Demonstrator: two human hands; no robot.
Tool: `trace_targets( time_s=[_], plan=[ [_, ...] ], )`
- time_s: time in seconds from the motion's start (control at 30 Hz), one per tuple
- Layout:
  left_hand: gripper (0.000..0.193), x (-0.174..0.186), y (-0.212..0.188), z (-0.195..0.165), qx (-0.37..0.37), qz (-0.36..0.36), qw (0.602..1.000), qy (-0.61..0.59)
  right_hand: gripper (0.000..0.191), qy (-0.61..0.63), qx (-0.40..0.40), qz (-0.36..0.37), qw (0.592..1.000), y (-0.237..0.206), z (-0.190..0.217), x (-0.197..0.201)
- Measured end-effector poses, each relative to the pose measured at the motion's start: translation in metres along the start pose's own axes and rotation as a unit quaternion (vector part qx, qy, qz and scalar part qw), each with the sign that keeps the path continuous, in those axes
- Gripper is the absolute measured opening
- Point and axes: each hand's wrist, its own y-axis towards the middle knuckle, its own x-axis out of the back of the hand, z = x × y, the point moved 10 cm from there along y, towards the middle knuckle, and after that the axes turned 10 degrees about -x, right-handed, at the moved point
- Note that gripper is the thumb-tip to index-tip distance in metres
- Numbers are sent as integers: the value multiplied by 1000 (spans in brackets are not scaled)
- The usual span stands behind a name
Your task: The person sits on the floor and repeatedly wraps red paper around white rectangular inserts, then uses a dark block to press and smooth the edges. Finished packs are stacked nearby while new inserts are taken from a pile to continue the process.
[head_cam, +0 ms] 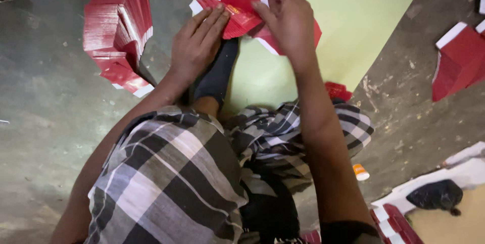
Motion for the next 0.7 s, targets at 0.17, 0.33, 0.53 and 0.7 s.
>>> trace_targets(
  time_s=[0.17,0.33,0.53,0.7],
  plan=[
    [55,1,-1,2,6,-8,1000,-3,28,212,-40,90,972,2,-7,-13],
    [59,-2,-4,6,21,-10,999,-25,24,-9,-8,28,1000,0,3,-5],
    [58,-3,-4,8,12,-15,998,-53,17,67,24,157,985,-8,25,-21],
    [56,-5,-5,13,25,-14,998,-55,20,47,2,18,999,-2,20,3]
  ],
)
